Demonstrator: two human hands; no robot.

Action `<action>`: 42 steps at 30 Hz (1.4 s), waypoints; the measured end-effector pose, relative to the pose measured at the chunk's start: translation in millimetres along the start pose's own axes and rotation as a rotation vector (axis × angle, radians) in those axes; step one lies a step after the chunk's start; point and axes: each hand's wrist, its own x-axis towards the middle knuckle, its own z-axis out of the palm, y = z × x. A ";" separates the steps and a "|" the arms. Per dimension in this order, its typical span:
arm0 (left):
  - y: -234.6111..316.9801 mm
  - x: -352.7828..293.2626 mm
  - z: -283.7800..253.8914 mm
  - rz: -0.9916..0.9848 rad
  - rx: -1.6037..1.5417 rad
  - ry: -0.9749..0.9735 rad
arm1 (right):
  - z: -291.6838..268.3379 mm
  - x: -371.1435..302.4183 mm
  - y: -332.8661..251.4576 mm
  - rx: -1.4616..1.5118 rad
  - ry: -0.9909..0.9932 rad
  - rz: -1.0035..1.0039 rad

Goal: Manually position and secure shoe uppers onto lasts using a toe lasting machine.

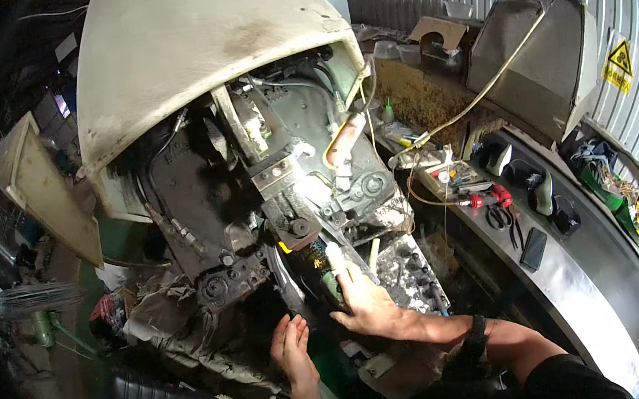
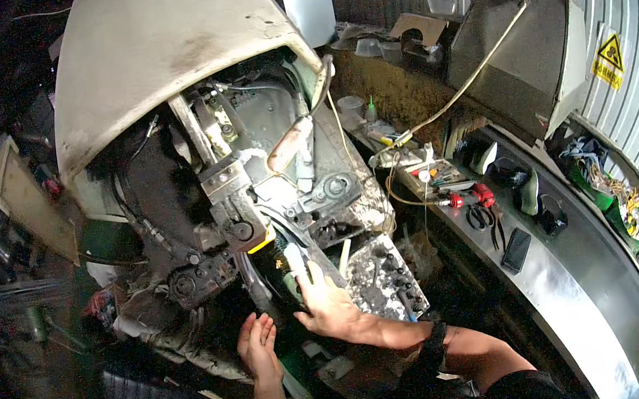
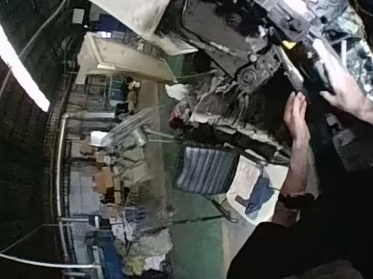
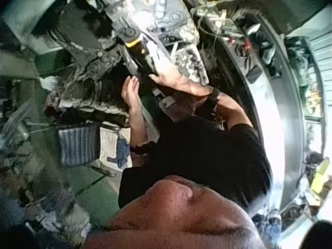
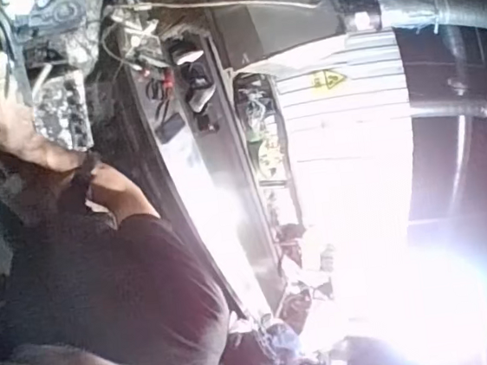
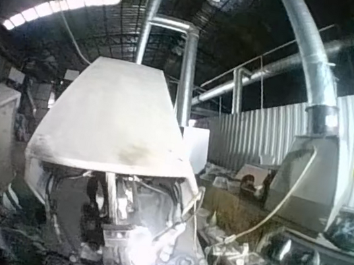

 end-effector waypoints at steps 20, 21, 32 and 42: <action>30.8 -102.8 112.8 -0.213 -0.353 -0.564 | -90.0 -83.1 4.0 1.105 0.227 0.194; 24.9 -111.3 118.1 -0.156 -0.232 -0.504 | -90.2 -81.5 7.3 0.948 0.322 0.224; -11.9 -147.7 159.8 -0.307 -0.120 -0.642 | -147.1 -141.5 47.1 0.802 0.203 0.339; -38.1 -175.3 198.9 -0.266 0.060 -0.980 | -199.3 -205.1 53.3 1.032 0.308 0.288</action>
